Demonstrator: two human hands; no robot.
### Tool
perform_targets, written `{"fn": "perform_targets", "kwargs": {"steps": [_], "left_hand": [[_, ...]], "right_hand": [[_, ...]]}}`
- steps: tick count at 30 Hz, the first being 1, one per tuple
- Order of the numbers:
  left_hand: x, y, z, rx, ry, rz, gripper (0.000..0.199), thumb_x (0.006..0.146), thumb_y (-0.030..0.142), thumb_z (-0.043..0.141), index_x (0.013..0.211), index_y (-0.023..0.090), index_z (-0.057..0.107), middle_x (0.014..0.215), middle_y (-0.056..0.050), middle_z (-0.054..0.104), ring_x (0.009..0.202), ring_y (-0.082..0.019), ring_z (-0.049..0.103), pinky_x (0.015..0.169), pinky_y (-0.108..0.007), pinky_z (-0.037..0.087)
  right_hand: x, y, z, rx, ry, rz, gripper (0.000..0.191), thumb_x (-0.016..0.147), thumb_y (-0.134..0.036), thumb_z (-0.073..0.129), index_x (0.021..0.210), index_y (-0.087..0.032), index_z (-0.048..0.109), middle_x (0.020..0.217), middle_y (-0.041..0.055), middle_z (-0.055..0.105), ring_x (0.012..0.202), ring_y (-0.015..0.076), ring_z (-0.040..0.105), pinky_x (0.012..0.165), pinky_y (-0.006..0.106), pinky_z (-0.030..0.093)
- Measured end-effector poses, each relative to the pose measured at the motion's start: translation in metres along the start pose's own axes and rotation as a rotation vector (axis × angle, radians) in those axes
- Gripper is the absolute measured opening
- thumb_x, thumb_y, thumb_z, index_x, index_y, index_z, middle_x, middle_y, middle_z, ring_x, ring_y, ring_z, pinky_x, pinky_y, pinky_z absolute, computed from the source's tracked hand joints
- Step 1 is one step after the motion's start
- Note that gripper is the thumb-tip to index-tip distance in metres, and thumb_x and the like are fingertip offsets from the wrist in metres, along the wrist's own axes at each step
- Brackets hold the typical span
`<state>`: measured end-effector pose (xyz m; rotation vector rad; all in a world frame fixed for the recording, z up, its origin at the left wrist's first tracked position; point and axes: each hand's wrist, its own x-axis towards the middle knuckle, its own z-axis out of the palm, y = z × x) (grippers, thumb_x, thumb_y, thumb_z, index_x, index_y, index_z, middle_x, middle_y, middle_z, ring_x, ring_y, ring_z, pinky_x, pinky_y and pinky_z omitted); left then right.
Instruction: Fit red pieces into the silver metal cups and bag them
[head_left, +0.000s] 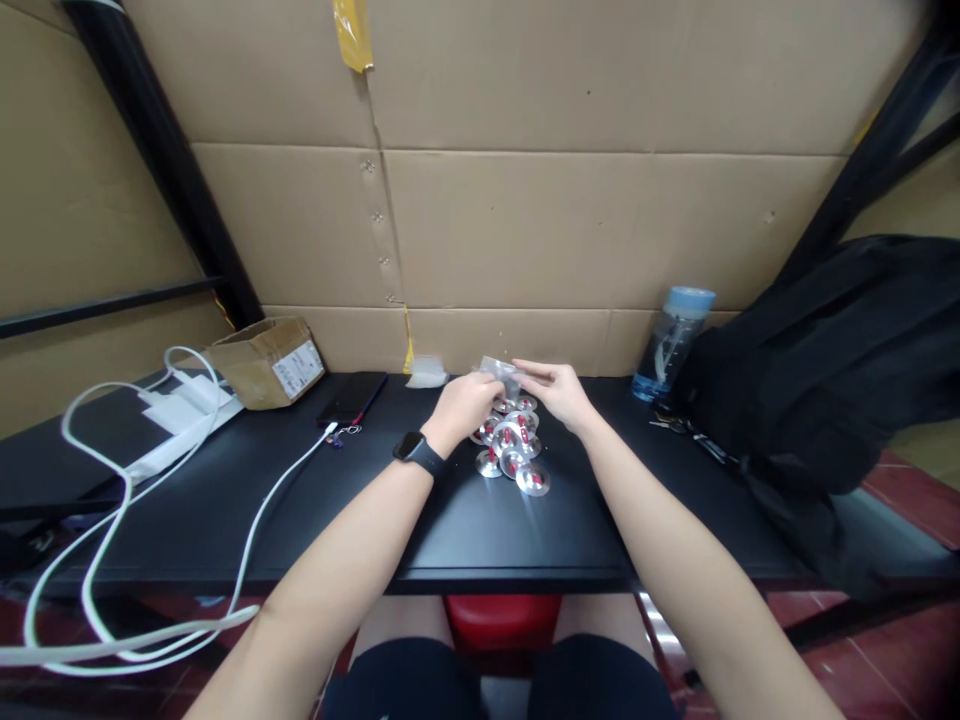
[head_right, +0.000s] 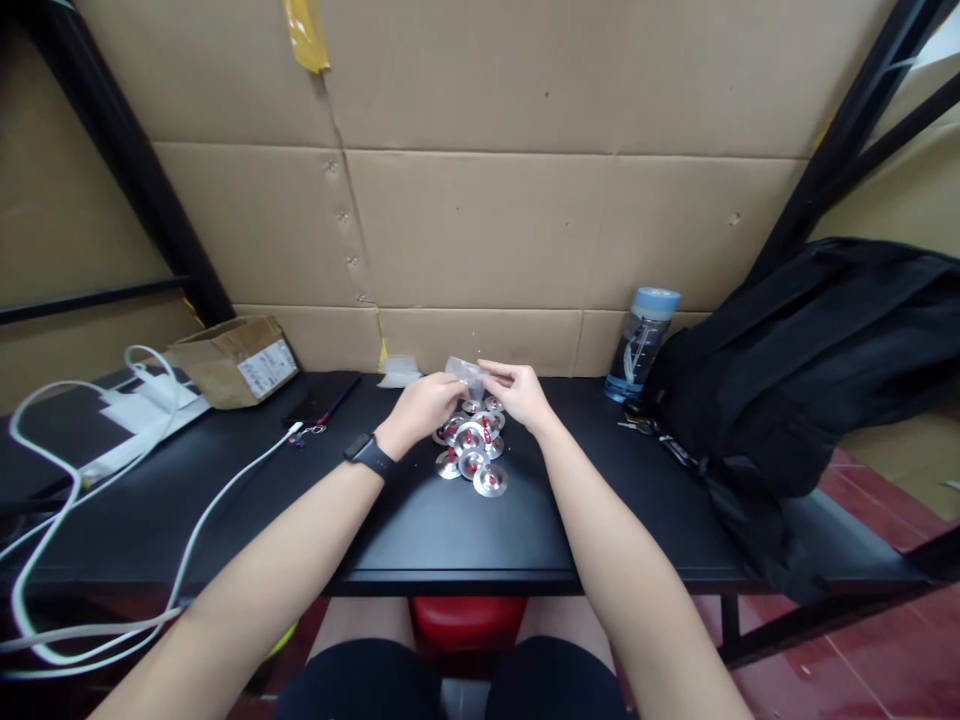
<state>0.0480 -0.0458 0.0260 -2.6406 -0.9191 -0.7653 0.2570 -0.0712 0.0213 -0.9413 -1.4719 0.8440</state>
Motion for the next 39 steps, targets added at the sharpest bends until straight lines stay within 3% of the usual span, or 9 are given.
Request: {"fn": "perform_targets", "kwargs": {"steps": [5, 7, 9, 12, 18, 24, 28, 33, 39], "left_hand": [[-0.016, -0.067, -0.022, 0.048, 0.067, -0.281, 0.023, 0.084, 0.01, 0.062, 0.09, 0.023, 0.079, 0.104, -0.005, 0.078, 0.1, -0.024, 0.07, 0.084, -0.031, 0.053], [-0.028, -0.097, -0.028, -0.034, -0.043, -0.339, 0.015, 0.078, 0.013, 0.07, 0.081, 0.024, 0.08, 0.094, -0.003, 0.08, 0.09, -0.022, 0.072, 0.082, -0.03, 0.053], [-0.04, -0.121, -0.028, -0.119, -0.15, -0.382, 0.016, 0.073, 0.011, 0.073, 0.078, 0.024, 0.08, 0.087, 0.0, 0.08, 0.087, -0.022, 0.073, 0.084, -0.029, 0.054], [-0.052, -0.14, -0.016, -0.069, -0.114, -0.43, 0.019, 0.079, 0.011, 0.069, 0.087, 0.023, 0.082, 0.095, -0.003, 0.081, 0.094, -0.024, 0.074, 0.091, -0.032, 0.054], [-0.052, -0.145, 0.009, 0.031, -0.014, -0.476, 0.032, 0.094, 0.018, 0.054, 0.112, 0.023, 0.078, 0.123, -0.005, 0.076, 0.117, -0.027, 0.068, 0.106, -0.037, 0.05], [-0.04, -0.139, 0.022, 0.097, -0.207, -0.461, 0.04, 0.093, 0.023, 0.052, 0.128, 0.026, 0.071, 0.136, -0.005, 0.069, 0.128, -0.026, 0.062, 0.11, -0.037, 0.045], [-0.035, -0.126, 0.031, 0.114, -0.3, -0.406, 0.037, 0.098, 0.035, 0.047, 0.126, 0.028, 0.07, 0.144, -0.005, 0.063, 0.132, -0.027, 0.058, 0.107, -0.041, 0.043], [-0.027, -0.117, 0.034, 0.105, -0.337, -0.452, 0.038, 0.101, 0.036, 0.04, 0.122, 0.027, 0.07, 0.137, -0.007, 0.067, 0.125, -0.027, 0.061, 0.1, -0.039, 0.046], [-0.009, -0.117, 0.029, 0.137, -0.328, -0.551, 0.038, 0.099, 0.026, 0.038, 0.114, 0.027, 0.073, 0.124, -0.009, 0.074, 0.116, -0.03, 0.065, 0.097, -0.043, 0.044]], "right_hand": [[0.003, 0.006, -0.001, -0.058, 0.085, -0.001, 0.035, 0.079, -0.03, 0.077, 0.112, -0.017, 0.078, 0.118, 0.012, 0.077, 0.115, 0.0297, 0.072, 0.107, 0.048, 0.054], [0.004, 0.008, -0.002, -0.077, 0.088, 0.007, 0.033, 0.08, -0.028, 0.076, 0.111, -0.017, 0.078, 0.116, 0.0121, 0.078, 0.112, 0.0292, 0.073, 0.105, 0.047, 0.056], [0.005, 0.01, -0.002, -0.085, 0.093, 0.011, 0.033, 0.08, -0.027, 0.075, 0.11, -0.017, 0.078, 0.114, 0.0124, 0.078, 0.109, 0.0288, 0.074, 0.103, 0.047, 0.057], [0.006, 0.012, -0.003, -0.089, 0.096, 0.021, 0.031, 0.08, -0.026, 0.075, 0.109, -0.017, 0.078, 0.112, 0.0117, 0.079, 0.11, 0.0285, 0.074, 0.103, 0.047, 0.057], [0.005, 0.011, -0.003, -0.089, 0.093, 0.055, 0.03, 0.081, -0.023, 0.073, 0.11, -0.018, 0.078, 0.112, 0.0116, 0.079, 0.106, 0.0274, 0.075, 0.1, 0.046, 0.058], [0.005, 0.011, -0.004, -0.119, 0.089, 0.091, 0.029, 0.081, -0.019, 0.072, 0.109, -0.018, 0.079, 0.107, 0.0108, 0.08, 0.101, 0.0254, 0.076, 0.098, 0.043, 0.058], [0.004, 0.01, -0.003, -0.16, 0.073, 0.111, 0.031, 0.082, -0.02, 0.071, 0.112, -0.017, 0.078, 0.1, 0.0102, 0.08, 0.096, 0.0253, 0.076, 0.092, 0.042, 0.06], [0.005, 0.011, -0.004, -0.228, 0.05, 0.096, 0.032, 0.084, -0.019, 0.069, 0.114, -0.016, 0.078, 0.095, 0.0102, 0.081, 0.088, 0.0244, 0.076, 0.088, 0.041, 0.06], [0.008, 0.016, -0.001, -0.234, 0.025, 0.077, 0.023, 0.082, -0.019, 0.07, 0.103, -0.018, 0.079, 0.108, 0.0093, 0.079, 0.093, 0.0224, 0.075, 0.092, 0.039, 0.059]]}}
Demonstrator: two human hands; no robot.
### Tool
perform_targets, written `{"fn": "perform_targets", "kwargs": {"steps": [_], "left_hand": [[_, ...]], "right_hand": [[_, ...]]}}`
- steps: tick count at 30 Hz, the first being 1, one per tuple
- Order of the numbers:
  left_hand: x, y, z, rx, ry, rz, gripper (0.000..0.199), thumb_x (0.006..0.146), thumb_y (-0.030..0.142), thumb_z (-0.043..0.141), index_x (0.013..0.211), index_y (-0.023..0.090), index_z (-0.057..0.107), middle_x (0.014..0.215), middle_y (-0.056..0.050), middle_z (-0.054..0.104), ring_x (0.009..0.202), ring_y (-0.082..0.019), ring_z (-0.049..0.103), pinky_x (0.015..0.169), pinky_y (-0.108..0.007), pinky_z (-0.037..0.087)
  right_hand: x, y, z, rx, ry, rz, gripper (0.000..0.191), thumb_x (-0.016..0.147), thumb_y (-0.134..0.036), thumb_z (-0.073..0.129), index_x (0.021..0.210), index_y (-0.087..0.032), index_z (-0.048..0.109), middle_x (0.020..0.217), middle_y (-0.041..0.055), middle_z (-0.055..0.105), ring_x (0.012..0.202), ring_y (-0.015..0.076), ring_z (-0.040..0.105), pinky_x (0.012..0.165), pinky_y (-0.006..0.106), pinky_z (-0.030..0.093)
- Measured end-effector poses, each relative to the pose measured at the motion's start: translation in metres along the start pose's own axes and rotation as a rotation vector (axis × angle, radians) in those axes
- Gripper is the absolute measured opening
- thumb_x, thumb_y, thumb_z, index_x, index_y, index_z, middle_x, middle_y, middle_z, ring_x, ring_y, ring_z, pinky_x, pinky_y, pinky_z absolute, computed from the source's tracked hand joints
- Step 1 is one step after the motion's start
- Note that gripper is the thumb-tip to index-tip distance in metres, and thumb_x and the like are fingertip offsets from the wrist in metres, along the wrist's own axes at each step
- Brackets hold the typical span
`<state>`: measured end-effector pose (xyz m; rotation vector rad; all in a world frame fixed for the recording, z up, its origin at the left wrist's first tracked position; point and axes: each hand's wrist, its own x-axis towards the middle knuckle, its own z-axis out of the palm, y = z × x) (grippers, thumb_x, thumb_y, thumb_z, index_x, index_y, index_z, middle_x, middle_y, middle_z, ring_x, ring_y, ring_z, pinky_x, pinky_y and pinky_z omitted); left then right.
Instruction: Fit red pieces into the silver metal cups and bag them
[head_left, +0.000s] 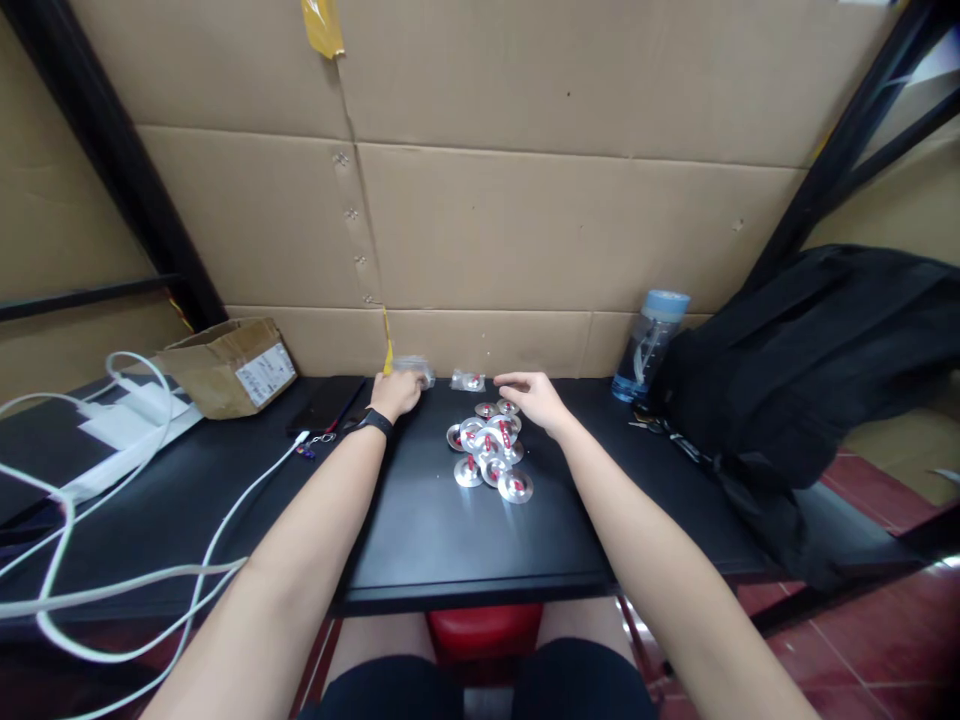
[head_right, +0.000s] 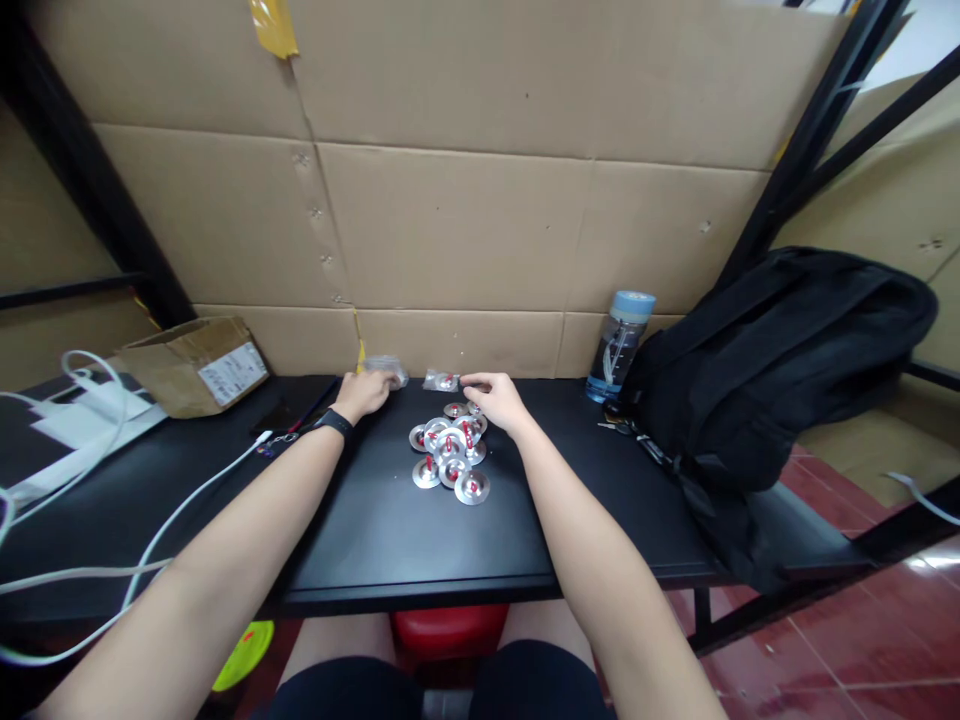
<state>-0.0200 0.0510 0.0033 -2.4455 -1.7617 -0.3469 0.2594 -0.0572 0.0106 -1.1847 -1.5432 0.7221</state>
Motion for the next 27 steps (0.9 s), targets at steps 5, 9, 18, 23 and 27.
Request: {"fn": "perform_targets", "kwargs": {"steps": [5, 9, 18, 23, 27], "left_hand": [[0.004, 0.001, 0.001, -0.013, 0.065, -0.081, 0.039, 0.1, 0.026, 0.036, 0.122, 0.026, 0.068, 0.112, -0.013, 0.077, 0.106, -0.031, 0.067, 0.094, -0.045, 0.042], [0.002, -0.003, 0.011, -0.008, 0.137, -0.031, 0.036, 0.097, 0.021, 0.041, 0.122, 0.026, 0.066, 0.115, -0.01, 0.075, 0.107, -0.028, 0.065, 0.094, -0.041, 0.04], [0.001, -0.003, 0.02, -0.049, 0.133, -0.001, 0.04, 0.094, 0.018, 0.049, 0.129, 0.03, 0.065, 0.129, -0.01, 0.064, 0.12, -0.028, 0.056, 0.095, -0.041, 0.042], [0.0, -0.002, 0.022, -0.092, 0.169, -0.018, 0.049, 0.091, 0.014, 0.051, 0.134, 0.033, 0.064, 0.143, -0.009, 0.055, 0.127, -0.029, 0.052, 0.102, -0.046, 0.039], [-0.002, -0.003, 0.022, -0.144, 0.209, -0.011, 0.063, 0.086, 0.011, 0.052, 0.145, 0.034, 0.054, 0.155, -0.009, 0.046, 0.13, -0.031, 0.052, 0.103, -0.048, 0.039]], "right_hand": [[0.014, 0.007, 0.004, 0.041, -0.059, 0.039, 0.023, 0.085, -0.018, 0.07, 0.106, -0.016, 0.076, 0.107, 0.0107, 0.079, 0.095, 0.0201, 0.075, 0.089, 0.034, 0.059], [0.037, 0.015, 0.009, -0.27, -0.127, -0.007, 0.018, 0.085, -0.012, 0.066, 0.099, -0.017, 0.077, 0.099, 0.007, 0.08, 0.089, 0.0187, 0.074, 0.089, 0.033, 0.057], [0.087, 0.023, 0.05, -0.877, -0.321, -0.11, 0.042, 0.08, -0.016, 0.072, 0.122, -0.019, 0.07, 0.123, 0.0128, 0.07, 0.115, 0.0254, 0.065, 0.101, 0.032, 0.048], [0.094, 0.023, 0.067, -0.924, -0.348, -0.072, 0.04, 0.084, -0.024, 0.07, 0.124, -0.02, 0.068, 0.124, 0.0139, 0.069, 0.115, 0.029, 0.065, 0.098, 0.035, 0.049], [0.094, 0.019, 0.07, -0.932, -0.365, -0.063, 0.035, 0.086, -0.018, 0.066, 0.12, -0.022, 0.072, 0.123, 0.0131, 0.072, 0.113, 0.0293, 0.067, 0.095, 0.034, 0.049]]}}
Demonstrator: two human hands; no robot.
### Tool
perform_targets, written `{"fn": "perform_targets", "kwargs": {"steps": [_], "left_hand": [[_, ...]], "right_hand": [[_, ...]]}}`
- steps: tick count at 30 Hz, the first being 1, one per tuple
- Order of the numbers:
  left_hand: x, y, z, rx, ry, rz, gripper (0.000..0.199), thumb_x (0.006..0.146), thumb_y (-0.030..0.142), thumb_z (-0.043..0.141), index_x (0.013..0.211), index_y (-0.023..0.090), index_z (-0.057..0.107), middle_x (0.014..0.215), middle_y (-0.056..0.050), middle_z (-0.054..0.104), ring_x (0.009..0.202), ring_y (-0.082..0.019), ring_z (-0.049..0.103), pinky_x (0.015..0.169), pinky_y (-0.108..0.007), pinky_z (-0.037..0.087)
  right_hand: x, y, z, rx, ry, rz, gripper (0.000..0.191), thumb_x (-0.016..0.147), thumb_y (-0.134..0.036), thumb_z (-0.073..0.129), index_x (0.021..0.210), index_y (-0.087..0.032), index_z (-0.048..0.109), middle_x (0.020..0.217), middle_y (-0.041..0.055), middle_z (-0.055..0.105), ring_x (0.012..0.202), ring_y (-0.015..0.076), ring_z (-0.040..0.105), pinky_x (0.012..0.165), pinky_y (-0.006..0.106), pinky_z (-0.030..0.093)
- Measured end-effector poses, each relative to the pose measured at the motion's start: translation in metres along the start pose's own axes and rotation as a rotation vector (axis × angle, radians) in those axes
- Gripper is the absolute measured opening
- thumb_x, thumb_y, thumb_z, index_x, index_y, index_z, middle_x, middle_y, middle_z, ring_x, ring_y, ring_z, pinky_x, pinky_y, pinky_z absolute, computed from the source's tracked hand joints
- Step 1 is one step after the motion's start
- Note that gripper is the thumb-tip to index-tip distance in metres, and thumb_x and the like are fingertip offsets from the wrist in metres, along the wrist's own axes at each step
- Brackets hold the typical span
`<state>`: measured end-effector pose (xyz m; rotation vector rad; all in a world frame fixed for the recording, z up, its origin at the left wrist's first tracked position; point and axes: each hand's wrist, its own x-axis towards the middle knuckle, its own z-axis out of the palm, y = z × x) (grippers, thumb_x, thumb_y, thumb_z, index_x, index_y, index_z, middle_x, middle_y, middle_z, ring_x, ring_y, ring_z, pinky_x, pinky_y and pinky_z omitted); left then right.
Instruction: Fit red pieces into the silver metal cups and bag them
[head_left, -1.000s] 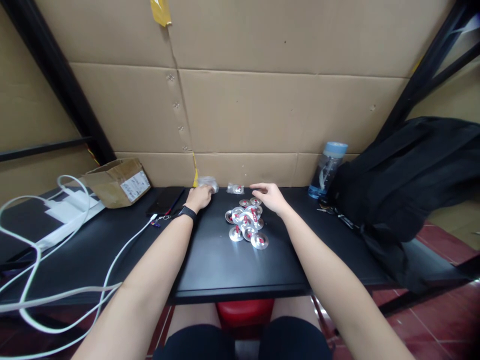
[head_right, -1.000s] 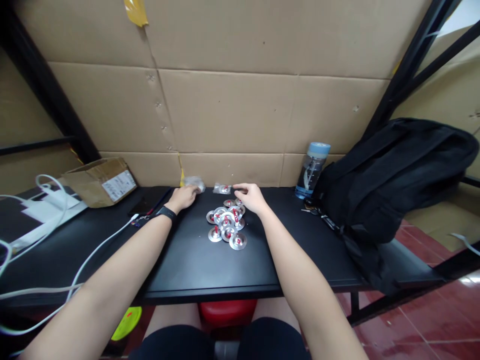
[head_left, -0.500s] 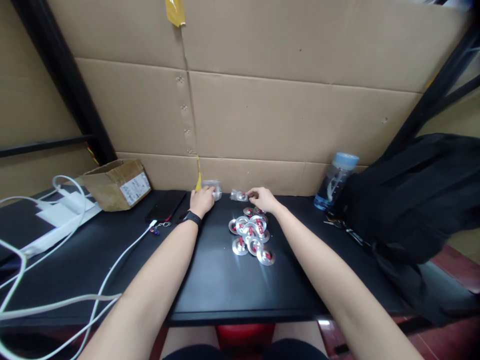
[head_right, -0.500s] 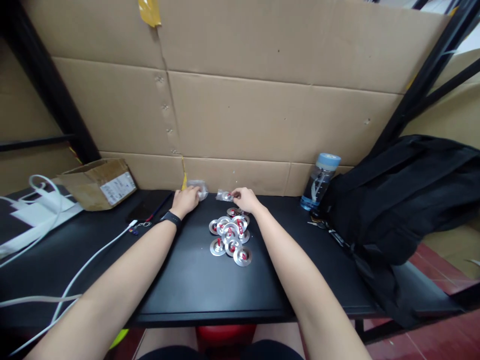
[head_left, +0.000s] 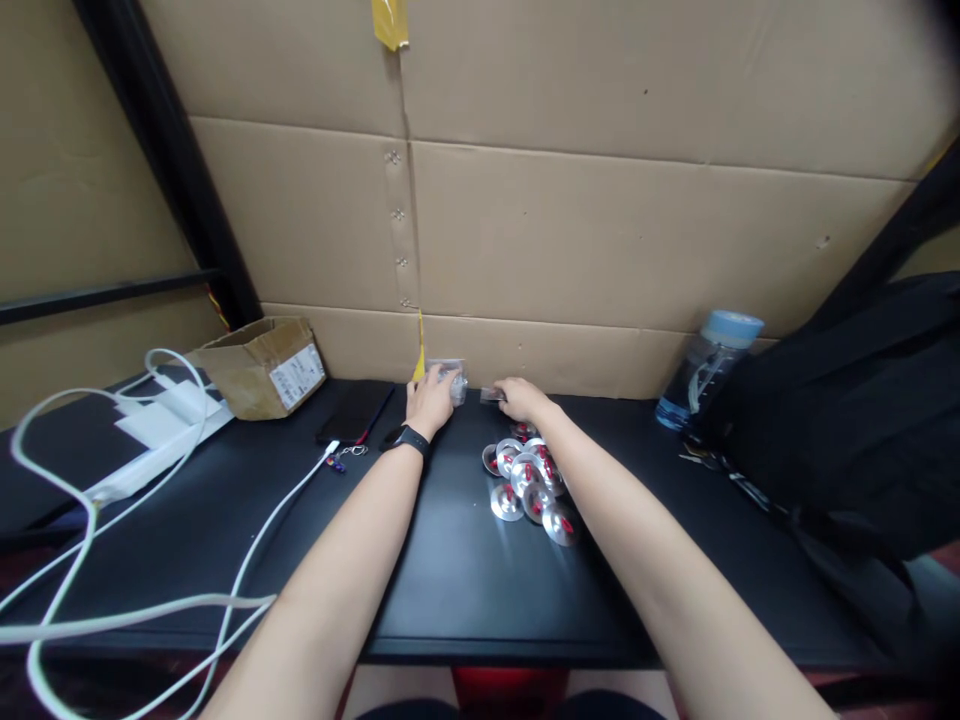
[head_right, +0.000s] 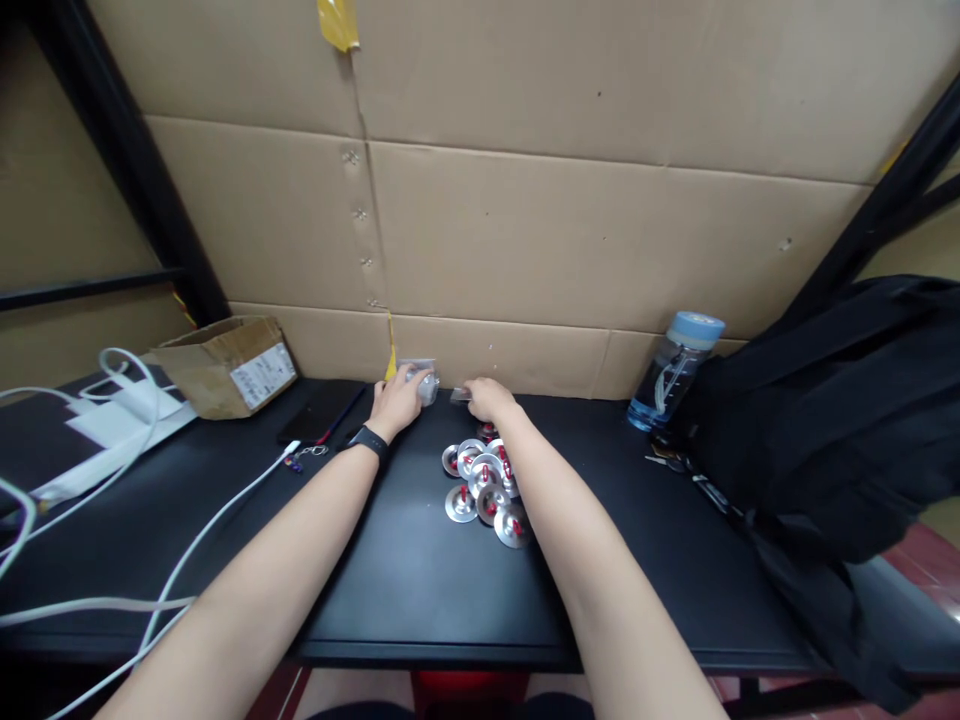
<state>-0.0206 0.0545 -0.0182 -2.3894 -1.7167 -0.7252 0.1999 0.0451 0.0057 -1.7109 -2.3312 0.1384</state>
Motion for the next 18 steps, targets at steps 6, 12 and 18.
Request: {"fn": "perform_targets", "kwargs": {"steps": [6, 12, 18], "left_hand": [[-0.002, 0.0, -0.003, 0.014, 0.046, 0.049, 0.061, 0.085, 0.01, 0.051, 0.142, 0.031, 0.056, 0.152, -0.01, 0.051, 0.139, -0.03, 0.045, 0.109, -0.048, 0.033], [-0.005, 0.005, -0.01, 0.025, 0.064, 0.079, 0.039, 0.092, 0.015, 0.046, 0.124, 0.025, 0.065, 0.136, -0.009, 0.064, 0.122, -0.027, 0.058, 0.106, -0.045, 0.033], [-0.009, 0.008, -0.014, -0.045, 0.097, 0.069, 0.03, 0.092, 0.019, 0.05, 0.115, 0.022, 0.07, 0.127, -0.01, 0.069, 0.119, -0.028, 0.061, 0.102, -0.042, 0.04]], "right_hand": [[-0.019, 0.004, -0.016, 0.149, 0.192, 0.036, 0.031, 0.092, -0.018, 0.057, 0.12, -0.022, 0.072, 0.119, 0.0125, 0.075, 0.111, 0.0282, 0.068, 0.095, 0.034, 0.049], [-0.062, 0.017, -0.042, 0.478, 0.439, -0.017, 0.02, 0.087, -0.024, 0.062, 0.106, -0.02, 0.068, 0.099, 0.0054, 0.077, 0.089, 0.021, 0.07, 0.084, 0.031, 0.052], [-0.106, 0.031, -0.044, 0.856, 0.432, -0.052, 0.024, 0.082, -0.039, 0.069, 0.094, -0.021, 0.059, 0.075, -0.0005, 0.07, 0.067, 0.0166, 0.066, 0.066, 0.027, 0.051]]}}
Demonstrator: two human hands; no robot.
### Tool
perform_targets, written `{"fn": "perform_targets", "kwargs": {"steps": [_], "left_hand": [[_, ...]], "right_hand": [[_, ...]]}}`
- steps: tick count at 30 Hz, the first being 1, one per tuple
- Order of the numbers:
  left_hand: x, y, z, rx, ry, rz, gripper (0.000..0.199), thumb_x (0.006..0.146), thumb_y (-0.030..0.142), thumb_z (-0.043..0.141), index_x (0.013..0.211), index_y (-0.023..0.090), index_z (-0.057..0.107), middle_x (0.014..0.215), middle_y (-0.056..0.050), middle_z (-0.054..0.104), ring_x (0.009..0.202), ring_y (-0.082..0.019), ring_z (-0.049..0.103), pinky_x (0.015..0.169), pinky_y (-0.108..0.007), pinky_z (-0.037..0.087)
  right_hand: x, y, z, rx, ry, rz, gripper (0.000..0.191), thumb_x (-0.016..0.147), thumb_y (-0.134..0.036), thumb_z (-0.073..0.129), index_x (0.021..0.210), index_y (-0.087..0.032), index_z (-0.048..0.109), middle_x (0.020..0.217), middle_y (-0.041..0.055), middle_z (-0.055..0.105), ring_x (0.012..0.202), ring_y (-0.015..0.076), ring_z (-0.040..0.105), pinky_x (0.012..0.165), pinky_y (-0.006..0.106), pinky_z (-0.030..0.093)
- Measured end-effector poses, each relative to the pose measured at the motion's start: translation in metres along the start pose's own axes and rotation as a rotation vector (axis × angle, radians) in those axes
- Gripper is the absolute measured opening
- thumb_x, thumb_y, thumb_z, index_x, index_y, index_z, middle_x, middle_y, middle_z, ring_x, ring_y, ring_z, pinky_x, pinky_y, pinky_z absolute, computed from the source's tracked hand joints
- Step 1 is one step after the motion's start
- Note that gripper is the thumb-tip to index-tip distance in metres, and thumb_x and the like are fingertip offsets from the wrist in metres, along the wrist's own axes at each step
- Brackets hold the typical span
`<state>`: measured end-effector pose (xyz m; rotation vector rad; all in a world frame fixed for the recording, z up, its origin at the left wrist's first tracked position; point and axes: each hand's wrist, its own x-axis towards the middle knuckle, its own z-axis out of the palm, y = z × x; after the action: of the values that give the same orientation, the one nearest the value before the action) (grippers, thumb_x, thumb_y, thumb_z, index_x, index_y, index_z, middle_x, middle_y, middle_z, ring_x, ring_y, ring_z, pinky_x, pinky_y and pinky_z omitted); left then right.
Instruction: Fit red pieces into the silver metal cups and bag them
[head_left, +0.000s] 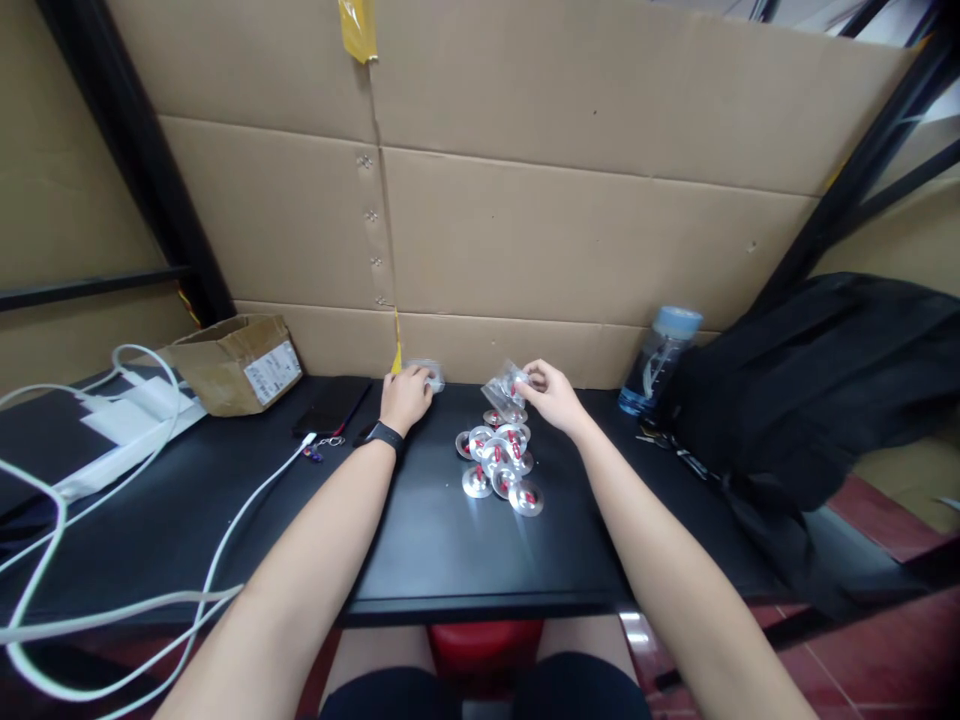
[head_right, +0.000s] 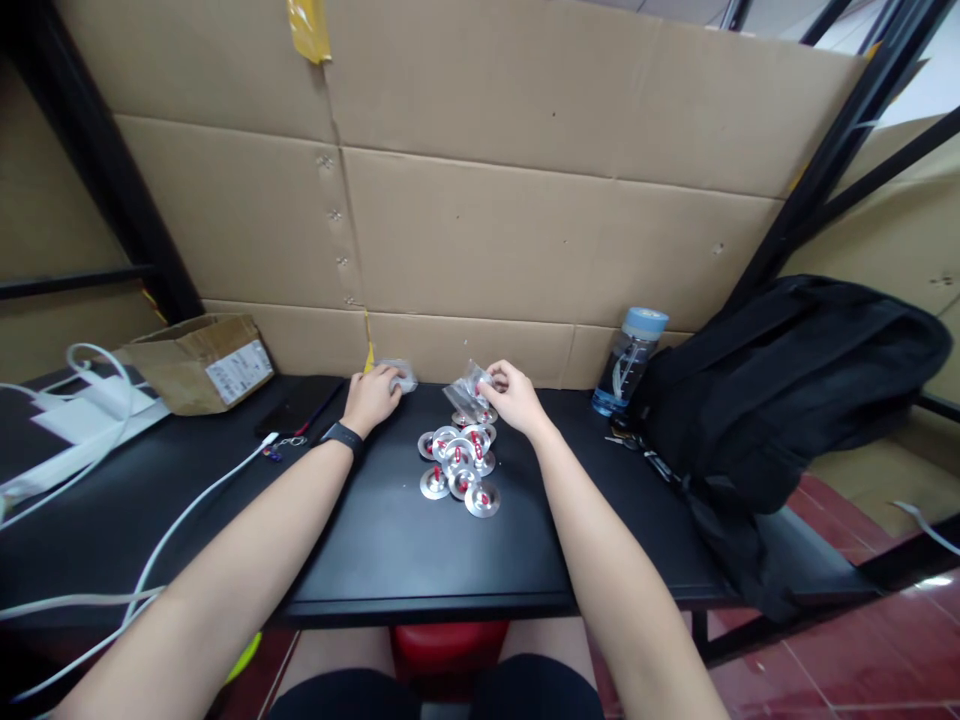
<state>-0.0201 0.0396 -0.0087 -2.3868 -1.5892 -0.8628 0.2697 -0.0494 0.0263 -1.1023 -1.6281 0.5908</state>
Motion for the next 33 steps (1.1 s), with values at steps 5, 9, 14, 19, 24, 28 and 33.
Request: {"fn": "perform_targets", "kwargs": {"steps": [5, 9, 14, 19, 24, 28, 33], "left_hand": [[-0.002, 0.014, -0.004, -0.362, -0.06, 0.129, 0.03, 0.096, 0.032, 0.049, 0.11, 0.02, 0.073, 0.111, -0.009, 0.074, 0.103, -0.025, 0.067, 0.096, -0.035, 0.049], [-0.009, 0.043, -0.004, -0.722, -0.279, 0.156, 0.047, 0.1, 0.055, 0.044, 0.112, 0.02, 0.073, 0.113, -0.008, 0.076, 0.106, -0.024, 0.069, 0.097, -0.034, 0.05], [-0.02, 0.067, -0.001, -0.941, -0.383, 0.143, 0.051, 0.095, 0.06, 0.054, 0.114, 0.016, 0.073, 0.111, -0.01, 0.077, 0.104, -0.024, 0.07, 0.096, -0.035, 0.052], [-0.023, 0.072, -0.002, -0.957, -0.387, 0.157, 0.038, 0.084, 0.046, 0.073, 0.106, 0.014, 0.075, 0.098, -0.009, 0.078, 0.089, -0.022, 0.072, 0.083, -0.032, 0.055], [-0.024, 0.076, -0.003, -0.959, -0.392, 0.167, 0.03, 0.082, 0.04, 0.075, 0.096, 0.014, 0.078, 0.091, -0.009, 0.079, 0.083, -0.021, 0.072, 0.077, -0.03, 0.055], [-0.022, 0.079, -0.005, -0.995, -0.317, 0.129, 0.027, 0.083, 0.039, 0.074, 0.093, 0.014, 0.077, 0.089, -0.009, 0.079, 0.08, -0.02, 0.072, 0.076, -0.031, 0.055], [-0.019, 0.084, -0.008, -1.145, -0.203, 0.02, 0.027, 0.079, 0.038, 0.077, 0.09, 0.014, 0.075, 0.089, -0.01, 0.078, 0.08, -0.02, 0.072, 0.082, -0.034, 0.057]], "right_hand": [[-0.014, 0.003, -0.001, 0.003, -0.036, -0.008, 0.024, 0.079, -0.041, 0.072, 0.086, -0.017, 0.069, 0.08, 0.0052, 0.074, 0.073, 0.0192, 0.069, 0.071, 0.03, 0.053], [-0.014, 0.002, 0.009, 0.014, -0.005, -0.019, 0.024, 0.079, -0.04, 0.072, 0.082, -0.017, 0.073, 0.079, 0.0057, 0.075, 0.074, 0.0201, 0.069, 0.073, 0.03, 0.053], [-0.016, -0.003, 0.014, 0.076, -0.001, -0.008, 0.03, 0.081, -0.046, 0.07, 0.079, -0.016, 0.074, 0.077, 0.0067, 0.075, 0.068, 0.0185, 0.066, 0.065, 0.029, 0.051], [-0.016, -0.008, 0.015, 0.138, 0.018, 0.003, 0.033, 0.082, -0.049, 0.071, 0.077, -0.016, 0.074, 0.076, 0.0068, 0.075, 0.062, 0.0156, 0.061, 0.059, 0.027, 0.047], [-0.018, -0.013, 0.019, 0.235, 0.039, 0.065, 0.036, 0.078, -0.052, 0.076, 0.081, -0.016, 0.074, 0.081, 0.0073, 0.076, 0.066, 0.0161, 0.062, 0.058, 0.025, 0.045], [-0.018, -0.016, 0.022, 0.293, 0.114, 0.083, 0.038, 0.079, -0.055, 0.074, 0.082, -0.017, 0.073, 0.082, 0.0069, 0.075, 0.069, 0.0167, 0.063, 0.057, 0.025, 0.045], [-0.018, -0.013, 0.022, 0.344, 0.109, 0.081, 0.046, 0.073, -0.046, 0.082, 0.108, -0.02, 0.067, 0.098, 0.0054, 0.075, 0.079, 0.0175, 0.069, 0.068, 0.028, 0.054]]}}
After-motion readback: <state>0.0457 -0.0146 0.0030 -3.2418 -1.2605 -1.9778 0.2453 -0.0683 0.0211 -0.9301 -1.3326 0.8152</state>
